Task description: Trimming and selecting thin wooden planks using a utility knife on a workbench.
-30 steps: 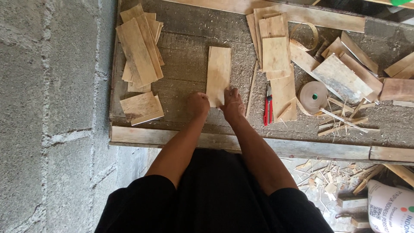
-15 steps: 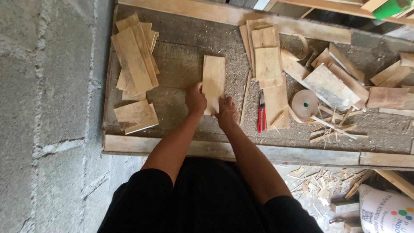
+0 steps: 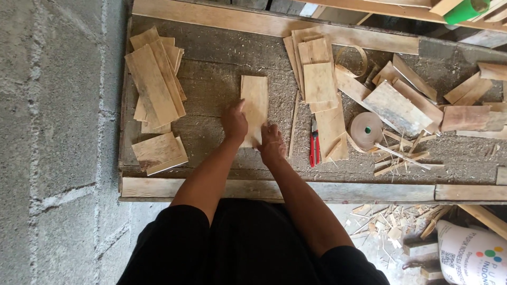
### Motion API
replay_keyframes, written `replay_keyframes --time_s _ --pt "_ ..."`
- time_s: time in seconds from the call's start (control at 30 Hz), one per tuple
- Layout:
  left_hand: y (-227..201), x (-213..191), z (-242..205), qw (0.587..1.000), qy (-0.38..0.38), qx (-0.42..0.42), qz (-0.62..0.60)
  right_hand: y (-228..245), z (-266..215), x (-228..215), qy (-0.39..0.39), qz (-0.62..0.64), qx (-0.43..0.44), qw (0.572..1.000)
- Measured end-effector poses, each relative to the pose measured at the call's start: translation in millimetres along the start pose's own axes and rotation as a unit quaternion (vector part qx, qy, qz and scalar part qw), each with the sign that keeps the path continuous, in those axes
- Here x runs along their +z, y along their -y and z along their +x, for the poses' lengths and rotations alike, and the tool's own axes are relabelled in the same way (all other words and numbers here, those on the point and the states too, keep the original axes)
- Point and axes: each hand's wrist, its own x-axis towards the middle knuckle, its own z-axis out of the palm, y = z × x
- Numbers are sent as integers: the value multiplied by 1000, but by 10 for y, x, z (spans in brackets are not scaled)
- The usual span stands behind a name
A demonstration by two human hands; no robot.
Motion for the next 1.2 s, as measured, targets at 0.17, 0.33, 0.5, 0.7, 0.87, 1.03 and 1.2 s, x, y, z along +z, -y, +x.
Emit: replay_keyframes --time_s 0.17,0.33,0.5,0.7,0.87,1.03,1.2 --pt "106 98 28 994 -18 73 82 -55 79 106 -21 -5 -19 1000" --pt "177 92 -2 984 23 123 130 -26 53 64 -4 14 4 1000" --pt "-283 -422 9 962 161 123 183 -24 34 71 -19 -20 -12 1000" --pt "-258 -291 125 908 247 177 288 -90 91 189 -44 10 -15 999" --pt "-562 -502 102 901 343 113 239 -104 90 202 -41 8 -21 999" --pt "-319 -163 90 893 325 148 273 -266 113 302 -9 -9 -1 1000" --pt "-751 -608 130 854 400 131 306 -1147 227 773 -231 37 38 971"
